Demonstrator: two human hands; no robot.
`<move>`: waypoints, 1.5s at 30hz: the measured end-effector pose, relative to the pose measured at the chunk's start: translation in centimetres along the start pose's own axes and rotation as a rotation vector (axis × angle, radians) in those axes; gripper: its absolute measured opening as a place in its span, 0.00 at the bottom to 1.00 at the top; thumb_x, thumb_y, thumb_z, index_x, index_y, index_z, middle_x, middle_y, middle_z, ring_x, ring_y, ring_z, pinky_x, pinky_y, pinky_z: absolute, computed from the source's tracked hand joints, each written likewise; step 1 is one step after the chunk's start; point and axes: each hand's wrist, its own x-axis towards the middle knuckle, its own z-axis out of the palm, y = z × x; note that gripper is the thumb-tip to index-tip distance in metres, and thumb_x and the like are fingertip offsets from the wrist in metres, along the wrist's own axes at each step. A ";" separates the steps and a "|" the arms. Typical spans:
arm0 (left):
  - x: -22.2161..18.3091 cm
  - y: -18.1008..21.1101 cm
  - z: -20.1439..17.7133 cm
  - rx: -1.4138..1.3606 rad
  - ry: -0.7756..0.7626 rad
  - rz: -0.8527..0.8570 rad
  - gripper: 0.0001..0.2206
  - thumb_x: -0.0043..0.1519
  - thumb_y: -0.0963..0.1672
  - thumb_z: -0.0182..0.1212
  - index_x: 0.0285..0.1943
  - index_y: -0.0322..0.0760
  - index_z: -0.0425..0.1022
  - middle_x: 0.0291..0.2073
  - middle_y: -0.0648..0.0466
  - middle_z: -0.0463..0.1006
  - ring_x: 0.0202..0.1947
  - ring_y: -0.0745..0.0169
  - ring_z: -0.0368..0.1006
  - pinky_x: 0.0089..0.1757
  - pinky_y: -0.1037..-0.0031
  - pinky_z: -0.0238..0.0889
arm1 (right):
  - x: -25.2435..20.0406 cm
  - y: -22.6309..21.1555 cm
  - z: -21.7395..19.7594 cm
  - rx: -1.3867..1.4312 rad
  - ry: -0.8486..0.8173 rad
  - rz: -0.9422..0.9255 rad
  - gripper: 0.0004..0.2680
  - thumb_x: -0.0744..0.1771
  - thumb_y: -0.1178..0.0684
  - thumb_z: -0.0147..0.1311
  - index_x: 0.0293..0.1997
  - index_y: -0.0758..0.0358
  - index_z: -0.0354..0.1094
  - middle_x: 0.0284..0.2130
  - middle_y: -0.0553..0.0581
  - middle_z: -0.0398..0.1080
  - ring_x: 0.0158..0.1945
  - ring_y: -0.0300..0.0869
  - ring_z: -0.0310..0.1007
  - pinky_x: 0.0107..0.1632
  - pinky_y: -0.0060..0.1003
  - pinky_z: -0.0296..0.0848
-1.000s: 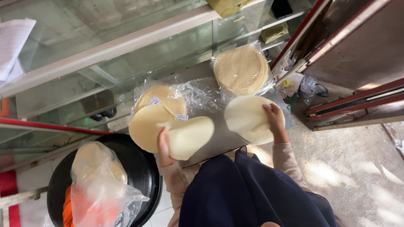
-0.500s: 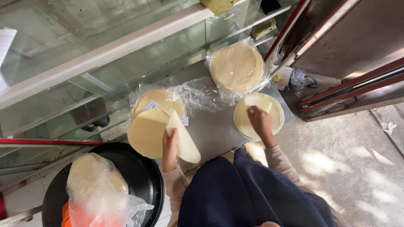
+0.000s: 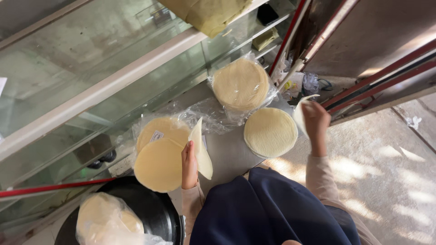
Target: The person unwraps thin circular flatbreads from plastic wrap and separates the layers by hand on a metal counter.
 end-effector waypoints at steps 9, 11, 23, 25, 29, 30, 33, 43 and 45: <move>-1.1 4.1 6.3 0.121 -0.110 -0.113 0.20 0.65 0.48 0.55 0.65 0.39 0.62 0.35 0.65 0.73 0.26 0.73 0.55 0.32 0.82 0.55 | -10.0 -1.3 13.5 -0.308 -0.361 -0.067 0.04 0.67 0.51 0.54 0.41 0.56 0.72 0.36 0.55 0.77 0.31 0.53 0.77 0.34 0.48 0.74; -0.4 3.8 7.4 0.108 -0.213 0.039 0.16 0.67 0.46 0.56 0.61 0.36 0.67 0.30 0.64 0.64 0.27 0.75 0.53 0.30 0.81 0.50 | -10.7 -1.8 13.9 -0.306 -0.383 -0.106 0.04 0.67 0.52 0.53 0.43 0.56 0.71 0.36 0.55 0.77 0.31 0.53 0.77 0.34 0.48 0.74; 2.6 -2.7 7.9 0.062 -0.451 0.243 0.10 0.67 0.42 0.59 0.55 0.33 0.70 0.29 0.63 0.68 0.29 0.78 0.59 0.32 0.83 0.54 | -10.9 -1.0 11.5 -0.440 -0.619 -0.194 0.05 0.66 0.53 0.54 0.43 0.56 0.68 0.32 0.55 0.75 0.30 0.52 0.77 0.31 0.48 0.73; 2.0 -2.6 6.7 0.072 -0.431 0.242 0.10 0.68 0.42 0.59 0.54 0.33 0.70 0.29 0.63 0.67 0.29 0.78 0.59 0.32 0.83 0.54 | -11.7 -1.0 11.4 -0.514 -0.615 -0.253 0.02 0.66 0.55 0.53 0.41 0.57 0.67 0.31 0.55 0.74 0.32 0.50 0.78 0.30 0.47 0.73; 1.5 -1.9 6.4 0.035 -0.451 0.248 0.08 0.68 0.42 0.61 0.50 0.31 0.70 0.29 0.63 0.68 0.28 0.78 0.58 0.30 0.83 0.53 | -11.7 -2.2 10.5 -0.499 -0.693 -0.217 0.04 0.65 0.54 0.56 0.42 0.56 0.68 0.33 0.55 0.73 0.35 0.49 0.78 0.33 0.47 0.74; 1.5 -1.7 6.5 0.027 -0.467 0.235 0.08 0.68 0.42 0.61 0.49 0.30 0.71 0.29 0.62 0.69 0.27 0.78 0.59 0.30 0.82 0.54 | -11.6 -2.9 10.0 -0.464 -0.706 -0.227 0.05 0.64 0.54 0.57 0.41 0.57 0.68 0.34 0.55 0.73 0.36 0.49 0.78 0.34 0.46 0.74; 1.0 -1.5 7.1 0.028 -0.453 0.308 0.07 0.69 0.42 0.61 0.49 0.31 0.71 0.30 0.62 0.71 0.29 0.78 0.62 0.32 0.83 0.57 | -10.6 -5.3 8.5 -0.320 -0.581 -0.311 0.12 0.60 0.52 0.62 0.45 0.59 0.70 0.38 0.60 0.71 0.39 0.52 0.75 0.34 0.45 0.74; -0.2 -3.1 11.6 -0.038 -0.612 0.105 0.08 0.68 0.39 0.57 0.51 0.27 0.76 0.37 0.53 0.81 0.38 0.68 0.79 0.42 0.76 0.75 | -8.3 -10.9 7.5 0.849 -0.595 0.384 0.09 0.70 0.54 0.56 0.52 0.67 0.68 0.40 0.54 0.70 0.40 0.37 0.70 0.40 0.33 0.74; -0.3 -3.5 12.5 -0.116 -0.622 0.095 0.07 0.68 0.39 0.57 0.51 0.26 0.76 0.39 0.52 0.81 0.40 0.67 0.79 0.44 0.73 0.75 | -8.5 -11.2 7.5 0.627 -0.567 0.164 0.11 0.67 0.56 0.60 0.53 0.67 0.68 0.44 0.56 0.69 0.43 0.40 0.72 0.42 0.34 0.75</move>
